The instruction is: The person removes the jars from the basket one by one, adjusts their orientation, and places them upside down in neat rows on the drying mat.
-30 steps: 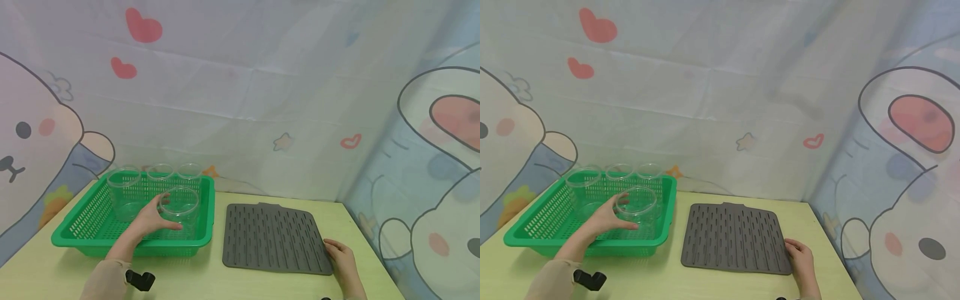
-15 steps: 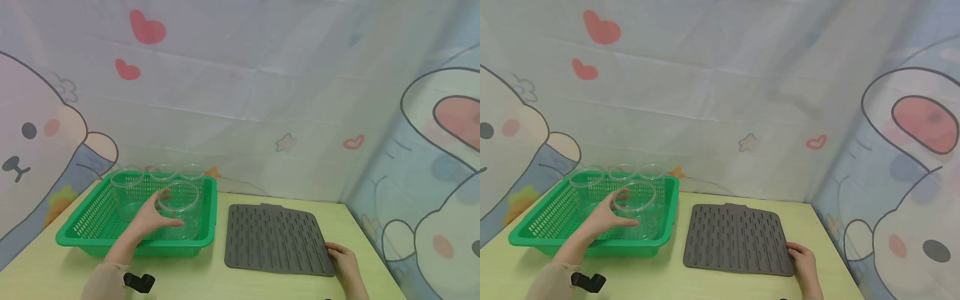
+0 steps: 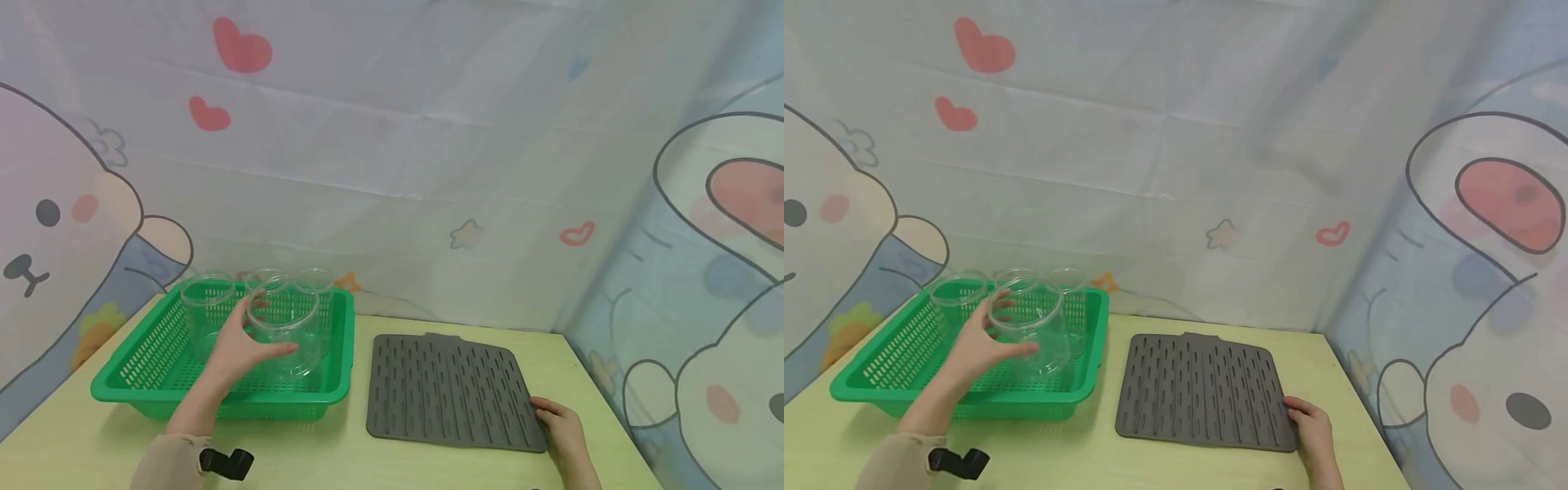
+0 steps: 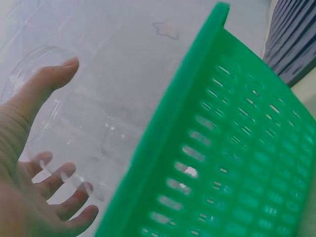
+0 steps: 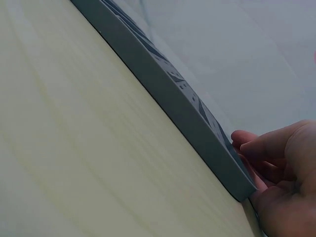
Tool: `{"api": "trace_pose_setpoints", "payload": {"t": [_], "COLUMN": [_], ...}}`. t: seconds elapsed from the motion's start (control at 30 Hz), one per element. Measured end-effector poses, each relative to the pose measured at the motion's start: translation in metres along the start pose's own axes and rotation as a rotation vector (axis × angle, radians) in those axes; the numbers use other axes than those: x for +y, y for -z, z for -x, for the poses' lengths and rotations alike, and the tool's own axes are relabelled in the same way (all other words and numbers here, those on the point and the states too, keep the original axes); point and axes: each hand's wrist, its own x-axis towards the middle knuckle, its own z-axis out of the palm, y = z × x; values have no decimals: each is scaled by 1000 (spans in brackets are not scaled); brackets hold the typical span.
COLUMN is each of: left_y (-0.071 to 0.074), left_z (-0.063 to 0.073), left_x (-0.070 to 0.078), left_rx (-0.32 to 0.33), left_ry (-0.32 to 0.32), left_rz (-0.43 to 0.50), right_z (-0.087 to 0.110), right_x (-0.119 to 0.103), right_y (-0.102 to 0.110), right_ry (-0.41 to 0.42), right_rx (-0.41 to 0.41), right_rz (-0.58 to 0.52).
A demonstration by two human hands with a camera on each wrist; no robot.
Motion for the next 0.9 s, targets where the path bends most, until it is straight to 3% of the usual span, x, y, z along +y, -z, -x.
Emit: {"api": "trace_pose_setpoints", "payload": {"t": [0.3,0.53,0.77,0.9], "left_y": [-2,-17,-36,-46], "left_z": [5,0,-5,-6], "left_x": [25,44,50,51], "left_rx": [108,164,219,251], "left_ry": [-47,-112,-201,-263], "left_rz": [37,3,-59,-142], "right_z": [1,7,15,19], "right_x": [-1,-5,-25,-41], "right_y": [0,0,4,4], "right_ry": [-7,-27,61,100], "right_rx": [11,6,26,58], "right_rz": [18,-136,-8,21]}}
